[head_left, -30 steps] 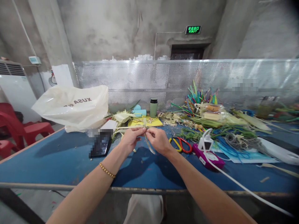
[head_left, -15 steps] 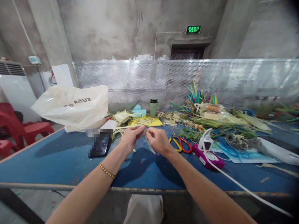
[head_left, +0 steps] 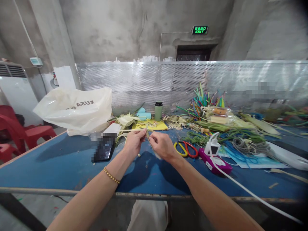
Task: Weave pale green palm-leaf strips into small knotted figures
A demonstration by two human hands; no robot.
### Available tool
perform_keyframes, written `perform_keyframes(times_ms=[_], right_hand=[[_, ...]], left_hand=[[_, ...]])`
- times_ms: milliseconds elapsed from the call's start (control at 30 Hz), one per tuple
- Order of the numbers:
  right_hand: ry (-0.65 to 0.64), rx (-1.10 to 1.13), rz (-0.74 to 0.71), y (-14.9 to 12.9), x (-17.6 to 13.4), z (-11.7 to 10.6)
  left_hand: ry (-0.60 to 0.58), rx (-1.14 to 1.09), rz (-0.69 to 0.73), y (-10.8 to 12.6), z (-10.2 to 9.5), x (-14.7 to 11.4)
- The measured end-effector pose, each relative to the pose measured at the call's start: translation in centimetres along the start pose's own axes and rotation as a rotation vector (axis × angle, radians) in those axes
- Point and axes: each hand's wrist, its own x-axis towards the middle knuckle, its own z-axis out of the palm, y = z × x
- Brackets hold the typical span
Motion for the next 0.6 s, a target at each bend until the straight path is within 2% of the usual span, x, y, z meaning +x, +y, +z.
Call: perform_keyframes(times_ms=[333,400,500,533,600], right_hand=[[0.006,-0.004,-0.035,0.0,-0.2,-0.3],[0.091,0.005,-0.031,0.2,0.0,-0.9],[0.291,0.019,-0.001,0.8,0.5,-1.7],[0.273,0.042,-0.020,1.0,0.7,-1.8],[0.132,0.174,-0.012,1.4,1.0,-2.0]], left_hand=[[-0.005,0.016,0.047,0.1,-0.1,0.2],[-0.004,0.081,0.069,0.1,-0.1,0.2],[-0.031,0.238,0.113,0.0,-0.2,0.0],[-0.050,0.280,0.124,0.0,-0.2,-0.1],[-0.072,0.314,0.129,0.0,-0.1,-0.3]])
